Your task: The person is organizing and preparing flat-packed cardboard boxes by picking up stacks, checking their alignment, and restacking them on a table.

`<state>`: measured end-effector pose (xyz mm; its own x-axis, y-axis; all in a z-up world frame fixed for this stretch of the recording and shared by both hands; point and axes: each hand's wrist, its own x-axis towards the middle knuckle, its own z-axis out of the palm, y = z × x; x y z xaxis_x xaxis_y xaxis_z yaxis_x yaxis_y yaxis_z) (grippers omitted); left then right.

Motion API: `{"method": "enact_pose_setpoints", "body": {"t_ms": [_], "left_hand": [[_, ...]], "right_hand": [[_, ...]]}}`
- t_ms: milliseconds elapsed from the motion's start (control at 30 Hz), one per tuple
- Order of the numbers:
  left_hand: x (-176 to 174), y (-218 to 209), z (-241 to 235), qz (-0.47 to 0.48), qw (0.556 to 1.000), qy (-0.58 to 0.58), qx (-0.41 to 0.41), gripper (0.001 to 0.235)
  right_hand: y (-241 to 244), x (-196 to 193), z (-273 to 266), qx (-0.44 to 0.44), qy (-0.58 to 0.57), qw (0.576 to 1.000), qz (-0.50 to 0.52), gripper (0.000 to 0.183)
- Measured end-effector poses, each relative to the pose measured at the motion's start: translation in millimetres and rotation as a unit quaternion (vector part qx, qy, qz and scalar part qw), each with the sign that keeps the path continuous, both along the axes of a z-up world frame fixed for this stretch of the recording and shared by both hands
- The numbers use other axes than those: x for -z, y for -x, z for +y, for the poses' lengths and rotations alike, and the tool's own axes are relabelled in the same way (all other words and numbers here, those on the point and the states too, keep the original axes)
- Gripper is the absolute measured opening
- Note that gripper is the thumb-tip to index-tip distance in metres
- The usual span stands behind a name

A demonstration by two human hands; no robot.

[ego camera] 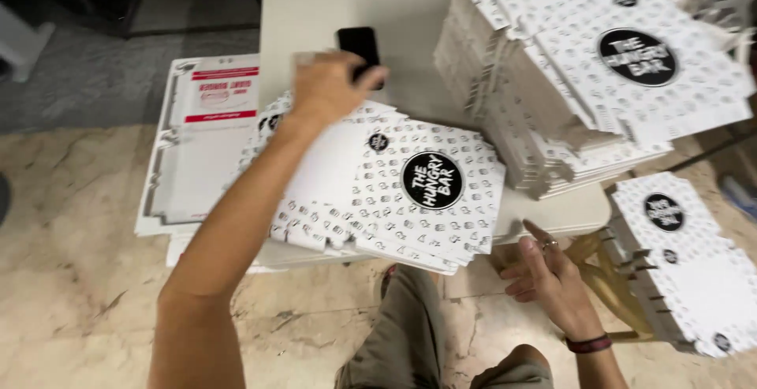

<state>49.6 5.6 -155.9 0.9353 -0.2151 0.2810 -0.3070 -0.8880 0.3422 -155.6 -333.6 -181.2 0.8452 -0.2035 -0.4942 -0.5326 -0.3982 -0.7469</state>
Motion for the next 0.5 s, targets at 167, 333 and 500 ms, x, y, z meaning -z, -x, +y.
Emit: {"method": "enact_pose_setpoints", "body": {"t_ms": [167, 333, 500], "left_hand": [[-24.8, 57.0, 105.8, 0.43, 0.844, 0.064, -0.312, 0.119], [-34.0, 95.4, 84.4, 0.477, 0.804, 0.195, -0.296, 0.104], [-34.1, 119.9, 78.1, 0.467, 0.818, 0.175, -0.288, 0.104]], "right_hand": [[-16.8, -24.1, 55.7, -0.088, -0.01, 0.987, 0.138, 0.092], [-11.0, -9.0, 81.2, -0.118, 0.007, 0.988, 0.094, 0.096], [5.5, 15.4, 70.4, 0.074, -0.262, 0.962, -0.006, 0.052]]}}
